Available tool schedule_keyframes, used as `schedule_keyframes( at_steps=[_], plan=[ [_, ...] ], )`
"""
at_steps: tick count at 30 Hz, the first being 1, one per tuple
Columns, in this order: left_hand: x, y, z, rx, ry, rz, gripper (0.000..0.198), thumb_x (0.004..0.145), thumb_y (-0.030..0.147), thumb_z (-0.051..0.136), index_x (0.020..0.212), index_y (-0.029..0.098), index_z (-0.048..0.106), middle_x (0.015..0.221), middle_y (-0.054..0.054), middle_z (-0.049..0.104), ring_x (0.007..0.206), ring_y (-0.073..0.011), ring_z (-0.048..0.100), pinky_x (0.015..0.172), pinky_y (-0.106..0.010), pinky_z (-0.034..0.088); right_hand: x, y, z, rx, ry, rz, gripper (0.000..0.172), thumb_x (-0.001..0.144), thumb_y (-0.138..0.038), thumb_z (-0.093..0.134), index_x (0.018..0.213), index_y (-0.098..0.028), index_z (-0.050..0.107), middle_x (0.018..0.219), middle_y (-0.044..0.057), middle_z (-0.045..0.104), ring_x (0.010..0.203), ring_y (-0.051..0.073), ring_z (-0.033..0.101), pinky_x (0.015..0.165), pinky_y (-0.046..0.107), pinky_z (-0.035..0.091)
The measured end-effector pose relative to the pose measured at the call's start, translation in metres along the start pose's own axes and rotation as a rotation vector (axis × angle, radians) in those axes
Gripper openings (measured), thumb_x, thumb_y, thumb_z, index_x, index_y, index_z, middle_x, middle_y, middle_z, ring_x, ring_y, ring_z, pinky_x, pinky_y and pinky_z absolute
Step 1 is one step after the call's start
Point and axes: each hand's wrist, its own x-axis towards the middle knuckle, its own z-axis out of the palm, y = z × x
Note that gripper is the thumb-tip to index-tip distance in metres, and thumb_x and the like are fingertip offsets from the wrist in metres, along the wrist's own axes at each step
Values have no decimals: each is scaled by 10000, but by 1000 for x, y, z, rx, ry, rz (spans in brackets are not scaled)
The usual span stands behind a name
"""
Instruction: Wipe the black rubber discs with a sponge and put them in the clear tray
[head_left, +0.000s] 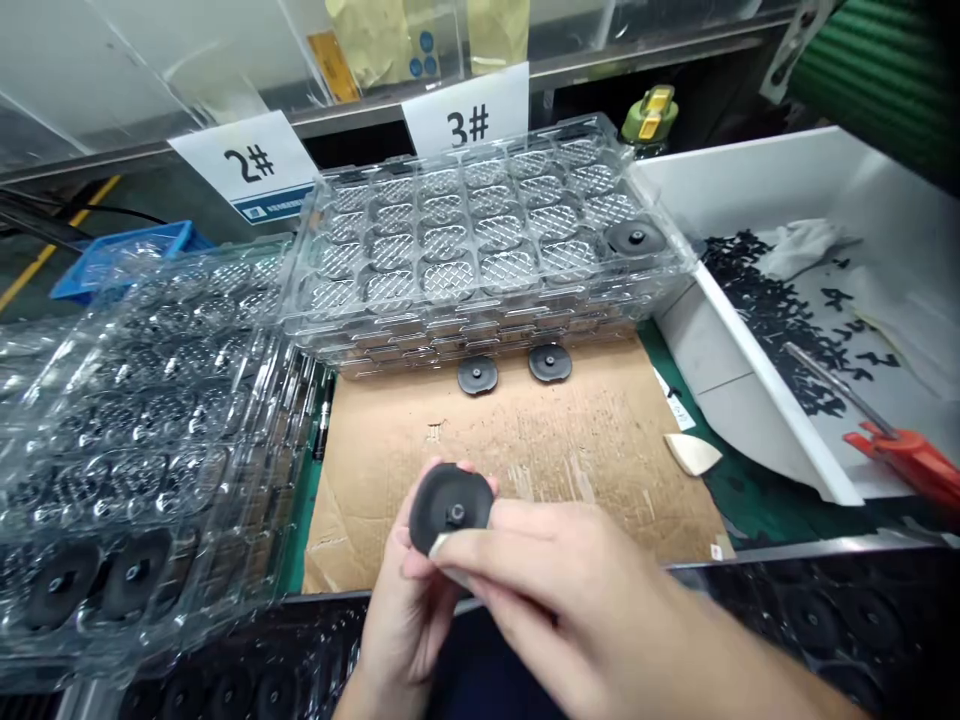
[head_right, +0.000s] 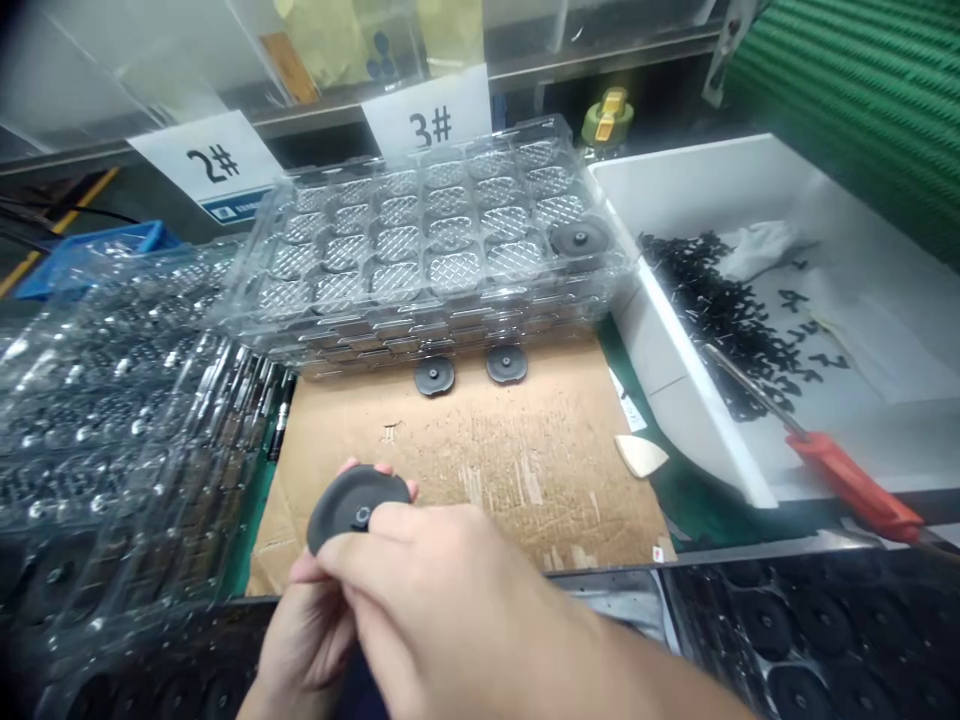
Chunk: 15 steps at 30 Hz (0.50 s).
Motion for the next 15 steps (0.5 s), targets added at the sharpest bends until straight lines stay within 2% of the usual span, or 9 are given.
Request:
schedule_keyframes(
  at_steps=[1,2,5,6,9,11,13,15],
  plan=[
    [-1,0,-1,-4,11,37,499,662,236,714,1130,326,566,1136,1,628,1056,-218,571,880,-280,476,2,1,1,-11,-39,45,245,844,-105,458,1012,-198,611,871,4,635,773,110,573,707,205,464],
    [-2,0,-2,-13,13,59,520,645,243,728,1131,330,567,1121,6,635,1069,-214,563,865,-257,482,5,2,3,-19,-24,57,244,847,-112,454,1012,-200,611,864,5,630,770,113,570,705,212,460],
    [-8,2,1,-51,5,-10,434,671,327,700,1094,302,605,1054,12,663,1072,-185,558,832,-194,479,10,3,10,-15,154,-46,304,868,-150,420,1140,-134,555,914,53,623,819,142,560,767,255,451],
    [-10,3,2,-55,10,-35,406,680,331,692,1077,298,615,1049,18,666,1059,-179,566,847,-197,471,9,2,10,12,152,-69,315,872,-156,419,1160,-128,543,936,55,624,841,140,559,788,248,447],
    [-14,9,4,-28,35,-11,393,657,303,714,1040,318,630,1061,31,667,979,-155,604,869,-220,462,-1,-1,0,93,-56,-13,288,852,-113,460,1096,-215,576,945,-17,627,842,84,564,760,165,436],
    [-15,12,3,-2,12,26,458,603,305,747,1045,324,627,1069,15,666,923,-152,626,819,-213,483,-10,-2,-10,57,-105,67,300,824,-85,491,1040,-268,588,884,-58,622,778,61,568,681,148,431],
    [-14,12,3,16,-27,16,510,563,338,759,1055,300,627,1077,-15,663,919,-162,628,792,-201,488,-16,-1,-16,-55,-49,120,283,804,-90,499,1000,-270,595,785,-54,605,688,74,557,597,182,416],
    [-12,11,3,15,-42,-7,519,565,337,761,1063,285,626,1094,-26,657,984,-174,605,850,-208,462,-17,1,-16,-194,53,146,253,815,-113,472,999,-235,597,711,-26,582,633,105,531,555,227,391]
  ],
)
